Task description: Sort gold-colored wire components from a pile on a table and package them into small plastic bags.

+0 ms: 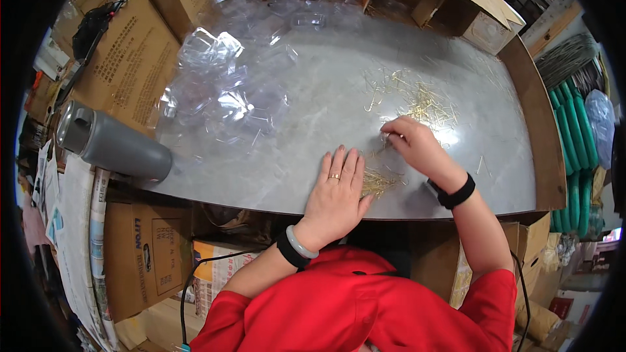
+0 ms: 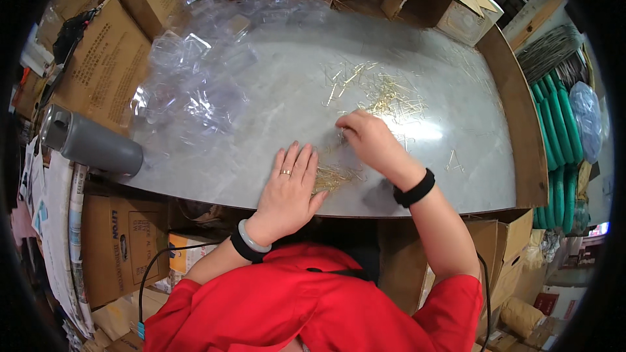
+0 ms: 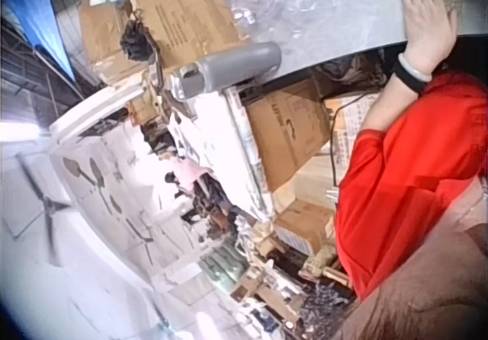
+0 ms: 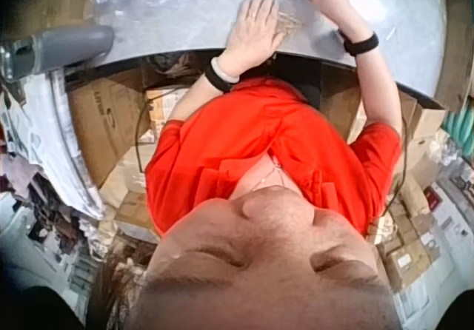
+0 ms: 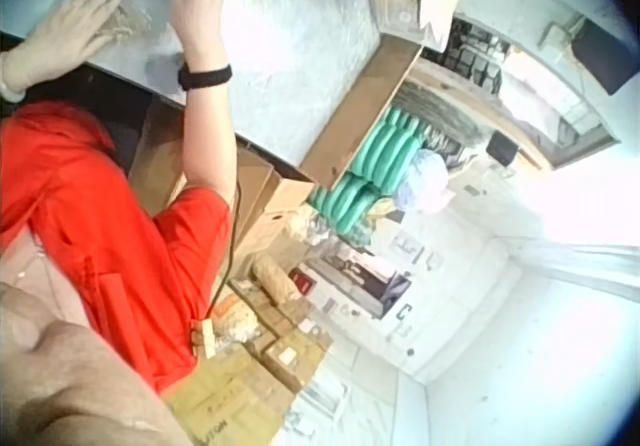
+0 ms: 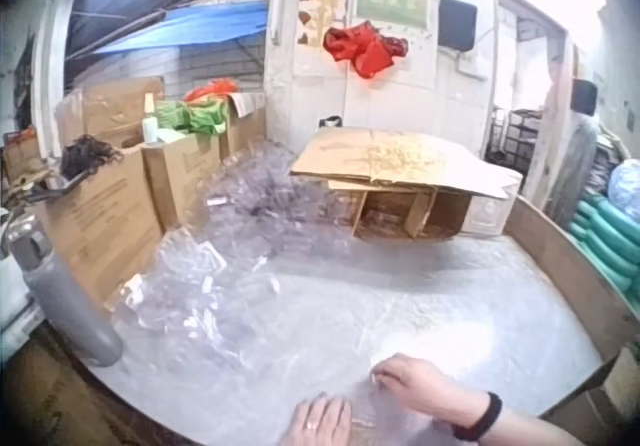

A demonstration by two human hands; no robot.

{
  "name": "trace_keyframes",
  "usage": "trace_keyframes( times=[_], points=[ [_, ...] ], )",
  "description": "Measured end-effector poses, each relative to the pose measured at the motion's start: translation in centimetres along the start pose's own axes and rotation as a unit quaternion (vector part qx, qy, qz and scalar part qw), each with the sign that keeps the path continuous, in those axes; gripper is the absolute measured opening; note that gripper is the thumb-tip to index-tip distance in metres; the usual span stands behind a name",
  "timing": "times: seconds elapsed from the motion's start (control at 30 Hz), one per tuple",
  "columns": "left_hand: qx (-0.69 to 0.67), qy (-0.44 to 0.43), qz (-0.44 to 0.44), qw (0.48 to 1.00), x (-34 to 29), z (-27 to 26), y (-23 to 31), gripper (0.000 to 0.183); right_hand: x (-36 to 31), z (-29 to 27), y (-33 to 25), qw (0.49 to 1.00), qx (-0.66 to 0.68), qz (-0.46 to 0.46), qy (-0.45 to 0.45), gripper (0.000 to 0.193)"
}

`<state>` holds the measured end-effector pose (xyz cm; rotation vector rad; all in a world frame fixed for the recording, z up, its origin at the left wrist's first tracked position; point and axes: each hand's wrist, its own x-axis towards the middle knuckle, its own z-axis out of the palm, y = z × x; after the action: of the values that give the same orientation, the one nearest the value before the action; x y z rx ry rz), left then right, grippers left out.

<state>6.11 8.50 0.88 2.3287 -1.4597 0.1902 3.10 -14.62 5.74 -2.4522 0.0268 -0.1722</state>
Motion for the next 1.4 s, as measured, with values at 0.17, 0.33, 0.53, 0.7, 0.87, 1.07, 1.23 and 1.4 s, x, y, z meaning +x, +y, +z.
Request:
trace_keyframes(
  times=[0.17, 0.33, 0.53, 0.7, 0.87, 1.07, 1.23, 1.4],
  points=[
    [-0.003, 0.006, 0.018, 1.000, 0.1, 0.1, 0.1, 0.068, 0.4, 0.0, 2.4, 0.991, -0.082, -0.046, 0.090, 0.034],
    [-0.014, 0.000, 0.037, 0.999, 0.0, -0.1, -0.1, 0.062, -0.2, 0.4, 0.8, 0.991, -0.107, -0.030, 0.068, 0.026],
    [-0.038, 0.001, 0.066, 0.997, 0.0, -0.1, -0.2, 0.061, -1.1, 0.9, -0.1, 0.997, -0.070, -0.024, -0.014, 0.018],
    [-0.061, 0.010, 0.055, 0.997, -0.1, 0.3, -0.1, 0.061, -4.1, -0.7, -0.2, 0.996, 0.012, -0.046, -0.074, 0.021],
    [-0.060, -0.006, 0.077, 0.995, -0.2, -0.2, -0.2, 0.060, -8.8, -0.6, -2.6, 0.989, -0.150, -0.006, 0.016, 0.035],
    [-0.073, -0.008, 0.089, 0.993, -0.2, -0.2, -0.2, 0.056, -10.5, 4.8, -2.3, 0.973, -0.166, 0.004, 0.163, 0.029],
    [-0.066, -0.001, 0.094, 0.993, -0.2, -0.1, -0.3, 0.055, -8.7, 5.6, -4.0, 0.967, -0.021, 0.124, 0.220, 0.012],
    [-0.056, -0.007, 0.101, 0.993, -0.1, -0.3, -0.2, 0.055, -6.5, 5.6, -4.3, 0.954, -0.146, 0.133, 0.227, 0.008]
  ],
)
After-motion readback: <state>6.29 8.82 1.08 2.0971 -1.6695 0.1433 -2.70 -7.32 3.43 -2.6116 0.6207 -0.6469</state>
